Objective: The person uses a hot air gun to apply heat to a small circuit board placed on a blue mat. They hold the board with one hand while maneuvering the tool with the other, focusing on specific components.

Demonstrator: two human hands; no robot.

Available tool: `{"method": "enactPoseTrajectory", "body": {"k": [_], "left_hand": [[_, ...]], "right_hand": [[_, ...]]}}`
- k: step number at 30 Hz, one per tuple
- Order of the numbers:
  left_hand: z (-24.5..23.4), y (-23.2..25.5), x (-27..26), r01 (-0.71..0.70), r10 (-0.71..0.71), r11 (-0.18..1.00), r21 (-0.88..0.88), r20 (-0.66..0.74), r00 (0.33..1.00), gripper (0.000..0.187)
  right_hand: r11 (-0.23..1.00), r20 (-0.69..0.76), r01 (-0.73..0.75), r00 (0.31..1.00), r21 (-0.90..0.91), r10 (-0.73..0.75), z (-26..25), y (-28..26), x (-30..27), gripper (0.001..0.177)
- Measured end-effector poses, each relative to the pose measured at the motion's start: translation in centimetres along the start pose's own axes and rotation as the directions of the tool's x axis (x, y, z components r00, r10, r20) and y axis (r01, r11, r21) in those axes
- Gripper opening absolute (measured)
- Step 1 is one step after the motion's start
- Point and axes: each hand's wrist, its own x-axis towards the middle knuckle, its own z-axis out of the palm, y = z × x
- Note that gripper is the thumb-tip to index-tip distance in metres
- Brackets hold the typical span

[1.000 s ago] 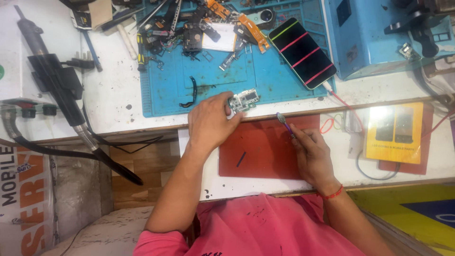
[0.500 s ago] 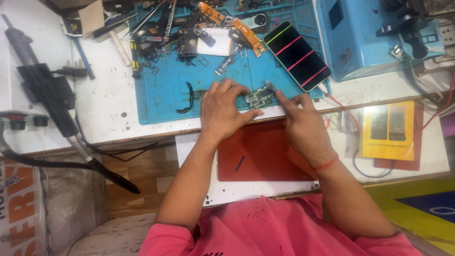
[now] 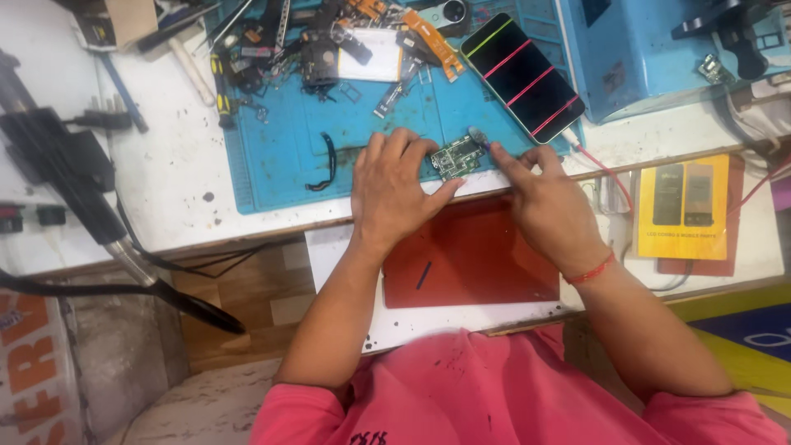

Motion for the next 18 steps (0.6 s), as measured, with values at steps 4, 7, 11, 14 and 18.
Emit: {"method": "enactPoseTrajectory", "body": {"k": [4,7,11,14,18], "left_hand": [[-0.1,0.2,0.0,-0.014,0.014,1.000,0.028,-0.013,1.000,0.046],[-0.1,0.3,0.1,-0.014,0.014,1.000,-0.004,-0.015,1.000,0.047],[-0.2,0.0,0.2,-0.024,0.024,1.000,0.010,-0.011,1.000,0.046],[-0.1,0.2,0.0,-0.024,0.024,1.000,0.004,-0.003,1.000,0.047],[0.1,0.0,0.1,-0.016,0.016,1.000,0.007,0.010,1.000,0.047]], "right_hand": [[0.990,0.069,0.135,0.988,0.043,-0.138,0.0,-1.2,-0.5,0.048],[0.998,0.062,-0.067,0.996,-0.018,0.068,-0.3,-0.7,0.0,0.052],[0.997,-0.002,0.064,0.998,0.041,-0.064,0.7,-0.6,-0.2,0.057],[1.000,0.000,0.003,1.000,-0.009,-0.003,0.7,-0.5,-0.4,0.055],[0.999,0.033,0.022,0.999,0.023,-0.023,0.6,-0.4,-0.4,0.057]]}}
